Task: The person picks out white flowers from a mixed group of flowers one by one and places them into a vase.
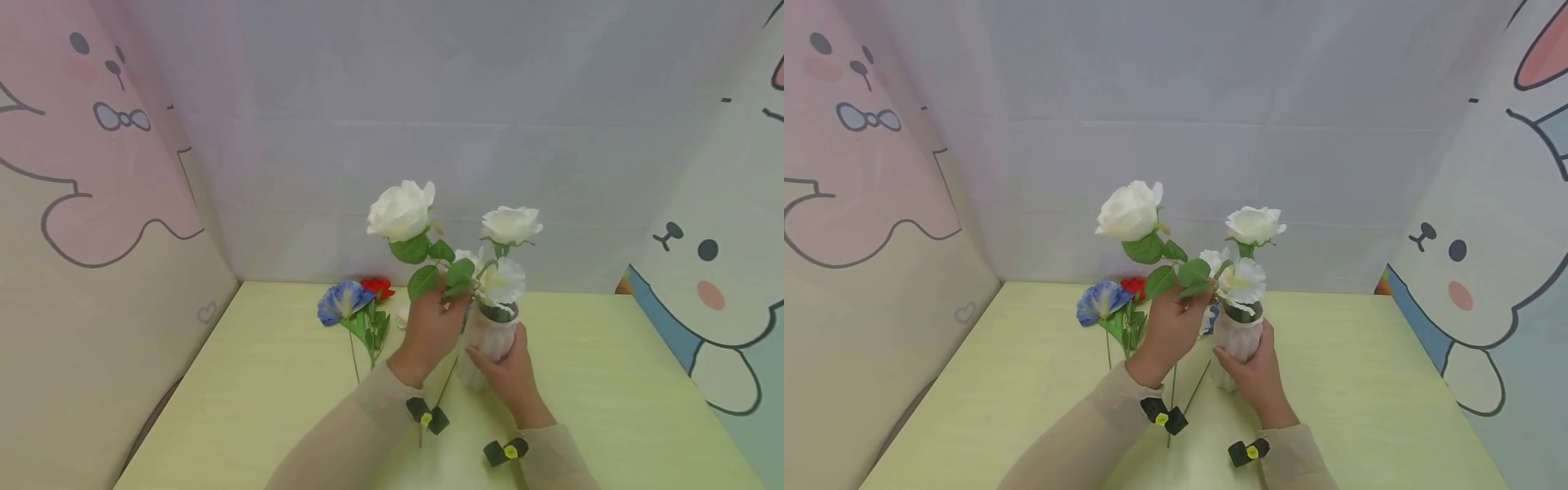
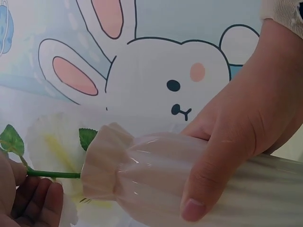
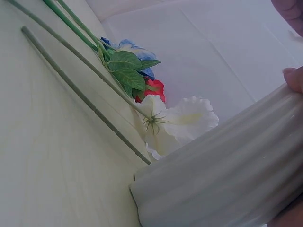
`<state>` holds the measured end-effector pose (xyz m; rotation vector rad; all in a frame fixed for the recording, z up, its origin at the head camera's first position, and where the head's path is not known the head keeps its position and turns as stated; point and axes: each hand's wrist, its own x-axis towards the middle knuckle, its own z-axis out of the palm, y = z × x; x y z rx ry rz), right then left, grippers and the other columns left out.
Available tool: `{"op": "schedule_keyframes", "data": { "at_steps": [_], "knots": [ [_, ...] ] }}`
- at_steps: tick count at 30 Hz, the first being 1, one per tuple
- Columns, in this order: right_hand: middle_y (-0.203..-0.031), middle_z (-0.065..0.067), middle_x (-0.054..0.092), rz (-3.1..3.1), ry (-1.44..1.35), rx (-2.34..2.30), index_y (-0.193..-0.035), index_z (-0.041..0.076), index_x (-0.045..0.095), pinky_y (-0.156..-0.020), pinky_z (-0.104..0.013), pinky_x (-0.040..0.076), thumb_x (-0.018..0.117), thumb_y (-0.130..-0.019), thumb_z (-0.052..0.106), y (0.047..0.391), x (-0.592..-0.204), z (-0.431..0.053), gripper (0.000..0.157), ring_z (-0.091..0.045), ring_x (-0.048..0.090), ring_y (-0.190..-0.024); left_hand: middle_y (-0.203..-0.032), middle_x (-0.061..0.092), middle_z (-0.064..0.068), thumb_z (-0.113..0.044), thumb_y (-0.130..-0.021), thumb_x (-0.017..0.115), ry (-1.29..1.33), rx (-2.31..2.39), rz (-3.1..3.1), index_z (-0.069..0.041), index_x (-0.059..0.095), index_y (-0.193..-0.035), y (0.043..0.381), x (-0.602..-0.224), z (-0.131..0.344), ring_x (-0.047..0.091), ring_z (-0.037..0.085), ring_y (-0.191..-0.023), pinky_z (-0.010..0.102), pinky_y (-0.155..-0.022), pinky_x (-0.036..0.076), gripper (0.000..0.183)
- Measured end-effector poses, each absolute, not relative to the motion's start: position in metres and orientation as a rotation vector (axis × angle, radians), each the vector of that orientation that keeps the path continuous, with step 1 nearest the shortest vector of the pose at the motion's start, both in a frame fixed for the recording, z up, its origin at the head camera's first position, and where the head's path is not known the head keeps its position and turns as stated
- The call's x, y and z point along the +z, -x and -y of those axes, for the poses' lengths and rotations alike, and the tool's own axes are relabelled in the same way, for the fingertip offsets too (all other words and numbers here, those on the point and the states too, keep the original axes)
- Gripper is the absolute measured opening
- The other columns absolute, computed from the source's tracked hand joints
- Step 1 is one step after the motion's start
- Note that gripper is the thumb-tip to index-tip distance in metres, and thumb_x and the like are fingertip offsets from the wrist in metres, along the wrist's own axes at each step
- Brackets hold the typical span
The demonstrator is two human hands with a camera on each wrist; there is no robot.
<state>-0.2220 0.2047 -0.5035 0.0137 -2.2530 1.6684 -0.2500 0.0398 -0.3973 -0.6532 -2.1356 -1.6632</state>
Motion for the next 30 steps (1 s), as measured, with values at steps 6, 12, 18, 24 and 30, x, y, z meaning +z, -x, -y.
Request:
{"op": "schedule_keyframes", "data": {
  "at_steps": [6,12,18,24,30],
  "knots": [
    [-0.121,-0.02,0.056,2.225,-0.078,1.657,-0.14,-0.008,0.032,-0.086,-0.018,0.043,0.081,-0.083,-0.002,0.21,-0.481,-0.197,0.076,-0.01,0.054,-0.1,-0.106,0.07,0.004,-0.015,-0.103,0.062,0.812,-1.549,2.126,-0.008,0.071,-0.109,0.259,-0.394,-0.042,0.069,0.016,-0.102,0.027,-0.079,0.057,0.012],
    [-0.121,-0.021,0.056,2.215,-0.103,1.651,-0.14,-0.009,0.032,-0.085,-0.018,0.045,0.08,-0.082,-0.004,0.212,-0.486,-0.198,0.075,-0.009,0.055,-0.099,-0.106,0.07,0.0,-0.018,-0.104,0.062,0.83,-1.5,2.178,-0.01,0.072,-0.108,0.261,-0.391,-0.044,0.067,0.012,-0.103,0.024,-0.078,0.056,0.014],
    [-0.127,-0.017,0.054,2.21,-0.077,1.693,-0.145,-0.003,0.03,-0.087,-0.019,0.045,0.083,-0.082,-0.001,0.226,-0.512,-0.207,0.083,-0.013,0.054,-0.104,-0.105,0.069,0.003,-0.016,-0.104,0.06,0.835,-1.478,2.158,-0.008,0.071,-0.11,0.261,-0.385,-0.042,0.067,0.017,-0.1,0.029,-0.078,0.056,0.015],
    [-0.128,-0.014,0.053,2.217,-0.114,1.676,-0.145,0.001,0.03,-0.088,-0.023,0.046,0.084,-0.085,0.008,0.229,-0.519,-0.21,0.081,-0.02,0.054,-0.107,-0.106,0.071,0.003,-0.023,-0.108,0.053,0.828,-1.437,2.205,-0.007,0.068,-0.119,0.257,-0.379,-0.039,0.068,0.015,-0.093,0.031,-0.075,0.055,0.024],
    [-0.126,-0.014,0.054,2.205,-0.111,1.681,-0.146,0.003,0.031,-0.086,-0.022,0.046,0.086,-0.084,0.008,0.231,-0.522,-0.213,0.083,-0.02,0.056,-0.105,-0.124,0.071,0.007,-0.028,-0.108,0.048,0.778,-1.398,2.417,-0.009,0.064,-0.135,0.251,-0.376,-0.042,0.068,0.021,-0.111,0.036,-0.086,0.057,0.036]
  ]
}}
